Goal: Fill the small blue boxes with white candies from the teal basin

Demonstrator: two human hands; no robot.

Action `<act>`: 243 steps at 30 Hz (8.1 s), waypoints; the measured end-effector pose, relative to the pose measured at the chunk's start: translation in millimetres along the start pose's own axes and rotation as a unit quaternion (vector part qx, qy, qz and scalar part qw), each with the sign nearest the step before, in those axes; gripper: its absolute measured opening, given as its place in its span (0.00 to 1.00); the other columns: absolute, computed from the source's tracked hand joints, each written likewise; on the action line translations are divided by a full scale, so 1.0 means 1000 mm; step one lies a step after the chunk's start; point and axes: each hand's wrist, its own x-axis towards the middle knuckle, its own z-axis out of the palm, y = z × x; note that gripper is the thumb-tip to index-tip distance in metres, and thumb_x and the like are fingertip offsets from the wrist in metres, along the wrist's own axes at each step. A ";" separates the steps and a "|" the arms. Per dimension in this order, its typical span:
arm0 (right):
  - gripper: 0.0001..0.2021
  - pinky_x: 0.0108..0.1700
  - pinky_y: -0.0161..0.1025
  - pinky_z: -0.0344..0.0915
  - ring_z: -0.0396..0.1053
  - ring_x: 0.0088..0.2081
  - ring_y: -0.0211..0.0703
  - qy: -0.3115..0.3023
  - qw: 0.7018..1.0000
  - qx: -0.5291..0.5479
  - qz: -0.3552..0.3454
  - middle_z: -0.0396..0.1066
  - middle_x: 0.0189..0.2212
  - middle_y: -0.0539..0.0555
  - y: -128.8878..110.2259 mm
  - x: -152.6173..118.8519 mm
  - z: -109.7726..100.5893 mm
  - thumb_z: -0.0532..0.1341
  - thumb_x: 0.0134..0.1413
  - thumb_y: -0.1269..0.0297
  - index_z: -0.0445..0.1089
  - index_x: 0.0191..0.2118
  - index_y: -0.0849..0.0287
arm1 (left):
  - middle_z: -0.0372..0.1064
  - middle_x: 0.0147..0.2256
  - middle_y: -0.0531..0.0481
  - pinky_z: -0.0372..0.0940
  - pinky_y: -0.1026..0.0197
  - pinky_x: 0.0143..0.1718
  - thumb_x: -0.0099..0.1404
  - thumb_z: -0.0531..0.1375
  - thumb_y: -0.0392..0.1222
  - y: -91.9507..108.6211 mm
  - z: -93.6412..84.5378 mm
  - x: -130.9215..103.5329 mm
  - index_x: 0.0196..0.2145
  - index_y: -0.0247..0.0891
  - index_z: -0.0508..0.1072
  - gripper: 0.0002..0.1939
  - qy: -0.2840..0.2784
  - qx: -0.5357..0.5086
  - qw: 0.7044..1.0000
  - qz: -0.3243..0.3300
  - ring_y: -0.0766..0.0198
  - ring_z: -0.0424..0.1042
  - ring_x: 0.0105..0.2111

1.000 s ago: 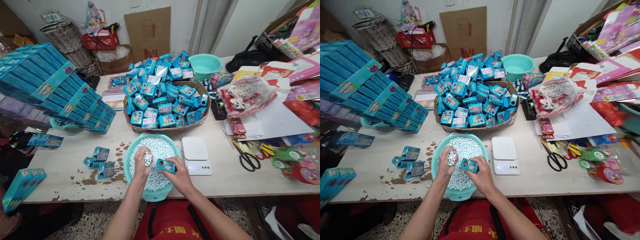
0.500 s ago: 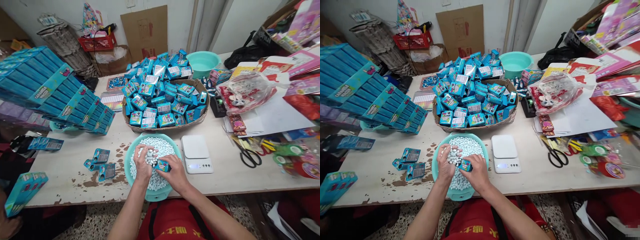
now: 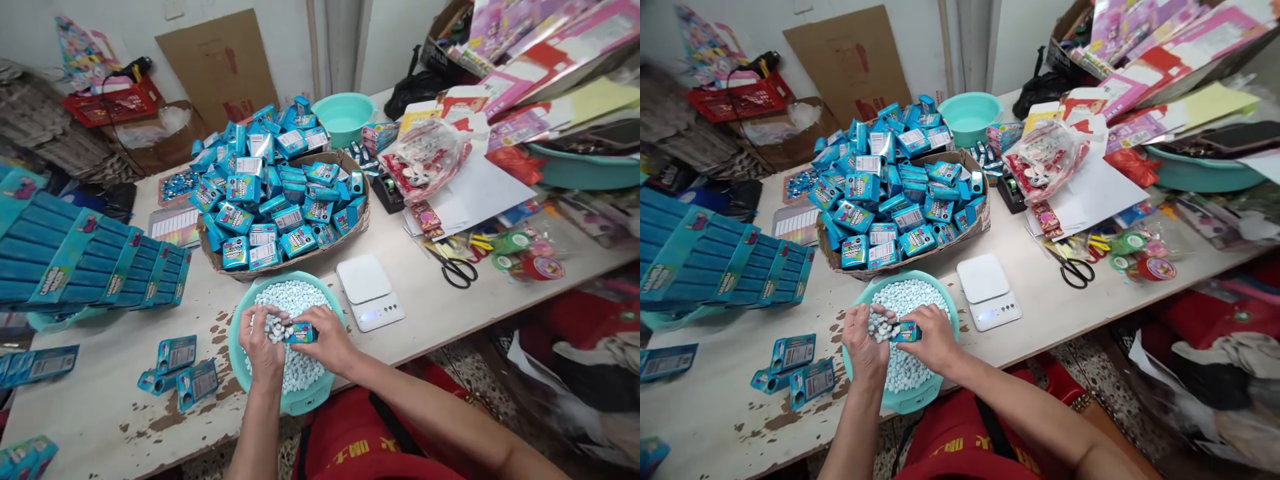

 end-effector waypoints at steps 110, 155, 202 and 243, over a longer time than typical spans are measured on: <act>0.20 0.40 0.44 0.69 0.71 0.38 0.49 0.063 0.962 0.208 0.163 0.74 0.37 0.55 0.036 -0.048 -0.040 0.67 0.43 0.55 0.68 0.42 0.57 | 0.60 0.20 0.54 0.59 0.63 0.27 0.49 0.62 0.53 -0.086 -0.044 0.018 0.20 0.39 0.66 0.15 -0.038 0.281 0.953 -0.106 0.65 0.64 0.24; 0.13 0.45 0.44 0.64 0.68 0.42 0.48 -0.029 0.997 0.078 -0.006 0.70 0.38 0.54 0.005 -0.013 -0.009 0.66 0.47 0.65 0.69 0.41 0.55 | 0.61 0.18 0.57 0.57 0.66 0.21 0.58 0.59 0.47 -0.006 0.007 -0.008 0.24 0.38 0.64 0.12 -0.046 -0.018 0.999 -0.016 0.70 0.61 0.16; 0.16 0.45 0.45 0.67 0.69 0.42 0.49 0.014 0.992 0.110 0.052 0.70 0.38 0.54 0.023 -0.029 -0.024 0.68 0.42 0.62 0.72 0.41 0.54 | 0.59 0.19 0.55 0.50 0.68 0.16 0.51 0.58 0.53 -0.032 -0.035 0.016 0.25 0.38 0.62 0.16 -0.059 0.007 0.974 -0.219 0.72 0.56 0.15; 0.17 0.46 0.45 0.65 0.68 0.42 0.48 -0.009 0.989 0.145 0.022 0.69 0.38 0.53 0.006 -0.015 -0.005 0.67 0.43 0.70 0.72 0.42 0.53 | 0.62 0.15 0.56 0.63 0.64 0.25 0.59 0.58 0.49 -0.006 0.007 -0.014 0.28 0.37 0.67 0.12 -0.034 0.004 0.999 -0.002 0.67 0.66 0.18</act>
